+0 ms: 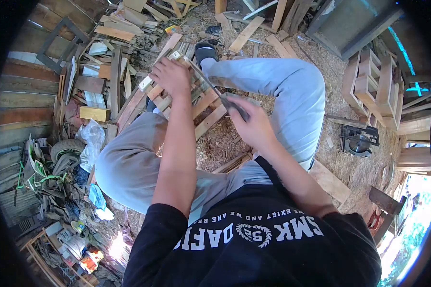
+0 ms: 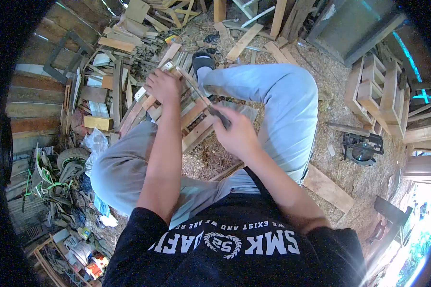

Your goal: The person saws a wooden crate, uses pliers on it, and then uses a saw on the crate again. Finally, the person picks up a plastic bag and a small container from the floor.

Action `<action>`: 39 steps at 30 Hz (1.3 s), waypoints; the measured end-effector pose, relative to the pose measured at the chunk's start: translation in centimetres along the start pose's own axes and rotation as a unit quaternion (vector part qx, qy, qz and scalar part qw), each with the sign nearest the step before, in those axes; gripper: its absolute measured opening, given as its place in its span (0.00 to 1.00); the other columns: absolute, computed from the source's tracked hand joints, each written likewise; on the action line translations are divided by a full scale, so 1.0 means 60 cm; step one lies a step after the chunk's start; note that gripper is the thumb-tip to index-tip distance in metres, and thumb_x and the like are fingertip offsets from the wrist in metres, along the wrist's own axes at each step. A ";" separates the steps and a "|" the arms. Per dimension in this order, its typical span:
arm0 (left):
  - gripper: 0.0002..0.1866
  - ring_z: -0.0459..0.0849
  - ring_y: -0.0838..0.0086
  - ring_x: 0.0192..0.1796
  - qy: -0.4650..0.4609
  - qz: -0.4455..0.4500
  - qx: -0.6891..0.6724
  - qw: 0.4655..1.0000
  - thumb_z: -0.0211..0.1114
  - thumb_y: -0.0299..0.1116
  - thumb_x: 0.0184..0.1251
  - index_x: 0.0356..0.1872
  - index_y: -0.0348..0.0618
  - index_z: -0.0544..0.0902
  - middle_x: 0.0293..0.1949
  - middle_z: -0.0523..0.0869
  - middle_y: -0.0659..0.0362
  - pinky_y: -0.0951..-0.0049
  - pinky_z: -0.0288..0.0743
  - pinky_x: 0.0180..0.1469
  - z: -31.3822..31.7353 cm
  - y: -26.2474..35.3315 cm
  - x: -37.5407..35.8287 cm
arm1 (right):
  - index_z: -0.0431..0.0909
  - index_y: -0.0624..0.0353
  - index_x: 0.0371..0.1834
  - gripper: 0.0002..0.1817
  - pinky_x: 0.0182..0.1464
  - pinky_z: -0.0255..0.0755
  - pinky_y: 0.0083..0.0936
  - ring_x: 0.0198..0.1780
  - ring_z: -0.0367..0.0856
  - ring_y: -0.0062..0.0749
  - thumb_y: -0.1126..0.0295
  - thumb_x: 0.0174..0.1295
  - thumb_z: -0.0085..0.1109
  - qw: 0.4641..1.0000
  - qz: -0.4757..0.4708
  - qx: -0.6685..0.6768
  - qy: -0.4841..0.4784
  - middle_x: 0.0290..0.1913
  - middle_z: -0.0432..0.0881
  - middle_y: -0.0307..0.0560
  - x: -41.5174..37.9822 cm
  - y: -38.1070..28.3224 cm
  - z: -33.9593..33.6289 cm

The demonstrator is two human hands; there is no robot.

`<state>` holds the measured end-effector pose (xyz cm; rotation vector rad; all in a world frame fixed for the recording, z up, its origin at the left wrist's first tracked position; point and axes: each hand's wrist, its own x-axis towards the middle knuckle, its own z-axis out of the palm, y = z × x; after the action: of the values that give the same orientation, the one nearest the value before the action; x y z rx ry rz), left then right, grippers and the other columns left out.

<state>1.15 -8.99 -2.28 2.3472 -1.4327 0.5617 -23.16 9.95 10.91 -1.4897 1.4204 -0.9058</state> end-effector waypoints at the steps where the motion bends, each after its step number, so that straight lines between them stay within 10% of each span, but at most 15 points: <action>1: 0.18 0.83 0.49 0.62 -0.002 -0.001 0.002 1.000 0.60 0.45 0.82 0.55 0.41 0.86 0.54 0.88 0.46 0.41 0.66 0.74 0.000 -0.001 -0.004 | 0.88 0.56 0.69 0.21 0.59 0.86 0.42 0.54 0.96 0.54 0.63 0.76 0.66 1.000 0.014 -0.012 -0.010 0.53 0.94 0.65 0.034 -0.007 0.017; 6: 0.18 0.84 0.50 0.61 0.002 0.002 -0.006 1.000 0.61 0.46 0.80 0.53 0.42 0.87 0.53 0.88 0.47 0.43 0.68 0.72 -0.010 -0.001 0.000 | 0.88 0.58 0.69 0.21 0.59 0.85 0.43 0.55 0.95 0.58 0.63 0.76 0.66 0.998 -0.008 -0.057 -0.003 0.56 0.94 0.65 -0.011 -0.021 -0.017; 8: 0.18 0.84 0.50 0.60 0.008 0.002 -0.006 1.000 0.61 0.46 0.80 0.53 0.43 0.87 0.52 0.88 0.47 0.43 0.68 0.71 -0.010 0.002 0.005 | 0.86 0.59 0.71 0.21 0.57 0.84 0.32 0.48 0.92 0.30 0.67 0.78 0.65 0.999 0.038 -0.005 -0.032 0.48 0.95 0.60 -0.014 -0.006 -0.025; 13: 0.18 0.84 0.51 0.59 0.009 0.003 0.006 1.000 0.61 0.46 0.79 0.52 0.43 0.87 0.52 0.88 0.48 0.43 0.69 0.70 0.000 -0.005 0.001 | 0.87 0.60 0.71 0.21 0.58 0.84 0.30 0.53 0.94 0.30 0.67 0.79 0.64 0.998 -0.011 -0.055 -0.008 0.51 0.96 0.55 0.028 -0.011 0.016; 28: 0.17 0.84 0.48 0.61 -0.007 -0.004 -0.024 1.000 0.61 0.44 0.81 0.54 0.41 0.86 0.55 0.87 0.45 0.39 0.66 0.76 -0.011 -0.001 0.004 | 0.87 0.56 0.70 0.23 0.61 0.85 0.42 0.57 0.94 0.60 0.64 0.75 0.67 0.995 0.085 -0.005 -0.056 0.55 0.94 0.66 0.003 -0.014 -0.009; 30: 0.18 0.84 0.48 0.61 -0.012 -0.008 -0.025 1.000 0.61 0.44 0.81 0.55 0.41 0.86 0.55 0.87 0.45 0.39 0.66 0.76 -0.008 -0.004 -0.004 | 0.86 0.58 0.72 0.22 0.60 0.84 0.31 0.54 0.94 0.33 0.69 0.77 0.64 0.998 0.038 -0.022 -0.035 0.52 0.95 0.56 0.046 -0.026 0.029; 34: 0.18 0.84 0.48 0.60 0.000 0.002 -0.021 1.000 0.60 0.44 0.82 0.56 0.40 0.86 0.54 0.87 0.45 0.38 0.66 0.76 -0.008 -0.004 -0.003 | 0.86 0.60 0.72 0.22 0.57 0.83 0.30 0.48 0.91 0.30 0.70 0.77 0.64 0.996 -0.039 -0.073 0.011 0.50 0.95 0.57 -0.012 -0.005 -0.006; 36: 0.18 0.84 0.48 0.60 -0.013 0.001 -0.010 1.000 0.60 0.44 0.82 0.56 0.40 0.86 0.54 0.87 0.45 0.38 0.66 0.76 -0.008 -0.003 0.004 | 0.87 0.55 0.70 0.22 0.59 0.86 0.40 0.55 0.94 0.61 0.65 0.76 0.66 0.998 0.050 0.012 -0.028 0.53 0.94 0.67 -0.021 -0.003 -0.026; 39: 0.19 0.84 0.48 0.60 -0.008 -0.001 -0.014 1.000 0.59 0.44 0.82 0.57 0.40 0.86 0.53 0.87 0.45 0.38 0.65 0.77 -0.011 -0.002 -0.007 | 0.87 0.54 0.70 0.22 0.58 0.87 0.39 0.55 0.95 0.59 0.65 0.75 0.66 1.000 -0.012 -0.009 -0.008 0.53 0.94 0.66 0.050 0.000 0.033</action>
<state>0.95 -8.29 -1.95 2.3369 -1.4348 0.5188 -21.09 7.19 10.03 -1.5271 1.4055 -0.8961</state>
